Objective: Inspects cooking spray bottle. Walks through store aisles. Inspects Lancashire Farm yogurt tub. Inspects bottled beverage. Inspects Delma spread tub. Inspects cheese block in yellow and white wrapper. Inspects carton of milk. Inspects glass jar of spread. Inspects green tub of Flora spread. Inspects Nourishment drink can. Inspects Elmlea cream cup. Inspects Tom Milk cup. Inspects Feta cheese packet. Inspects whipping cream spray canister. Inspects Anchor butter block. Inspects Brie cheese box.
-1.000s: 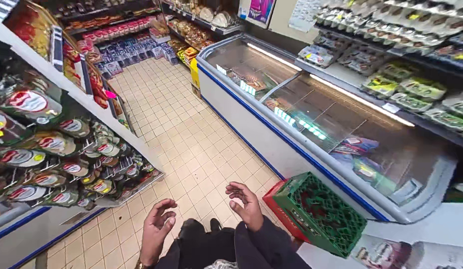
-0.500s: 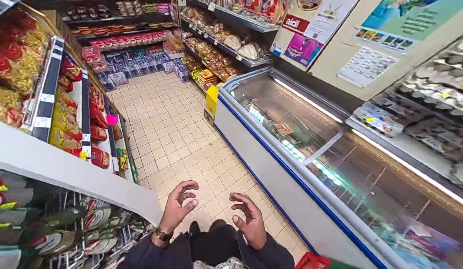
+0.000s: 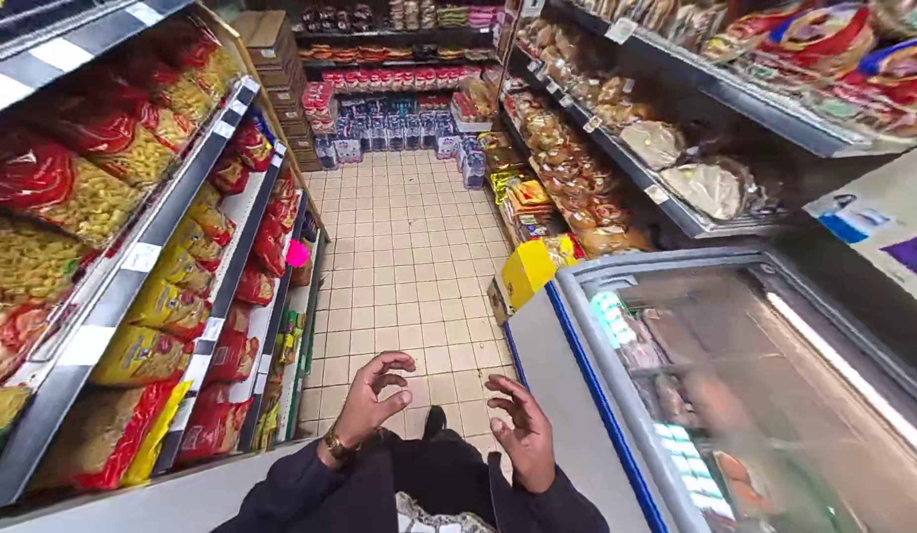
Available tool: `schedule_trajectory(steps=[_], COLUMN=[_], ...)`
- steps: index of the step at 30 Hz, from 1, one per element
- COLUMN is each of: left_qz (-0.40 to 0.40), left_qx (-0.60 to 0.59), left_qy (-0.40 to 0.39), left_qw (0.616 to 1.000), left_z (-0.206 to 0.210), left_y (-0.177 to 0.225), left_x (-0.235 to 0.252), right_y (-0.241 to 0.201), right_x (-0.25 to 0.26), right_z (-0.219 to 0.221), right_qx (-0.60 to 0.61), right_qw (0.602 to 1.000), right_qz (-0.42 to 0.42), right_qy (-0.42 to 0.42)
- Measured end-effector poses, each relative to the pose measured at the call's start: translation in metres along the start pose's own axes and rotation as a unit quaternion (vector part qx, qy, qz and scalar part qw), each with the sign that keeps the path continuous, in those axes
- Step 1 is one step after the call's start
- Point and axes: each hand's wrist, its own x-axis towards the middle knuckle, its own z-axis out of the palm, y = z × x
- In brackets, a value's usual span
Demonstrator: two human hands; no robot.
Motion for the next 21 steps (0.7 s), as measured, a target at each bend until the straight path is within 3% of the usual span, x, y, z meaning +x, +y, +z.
schedule_trajectory(steps=[4,9,14,21], left_qz=[0.007,0.009,0.036,0.050], left_qx=[0.010,-0.055,-0.066,-0.030], left_qy=[0.070,0.141,0.118,0.113], left_qw=[0.997,0.989,0.990,0.992], left_z=[-0.036,-0.089,-0.163,-0.264], left_y=[-0.001,-0.048,-0.094,-0.079], left_x=[0.090,0.209,0.366,0.577], right_y=[0.026,0.106,0.185,0.239], right_x=[0.150,0.293,0.440,0.663], right_z=[0.002,0.014,0.041,0.095], right_qx=[0.010,0.015,0.015,0.044], right_qw=[0.997,0.992,0.990,0.984], right_qz=[-0.004,0.005,0.030,0.016], right_qy=[-0.077,-0.128,-0.136,-0.171])
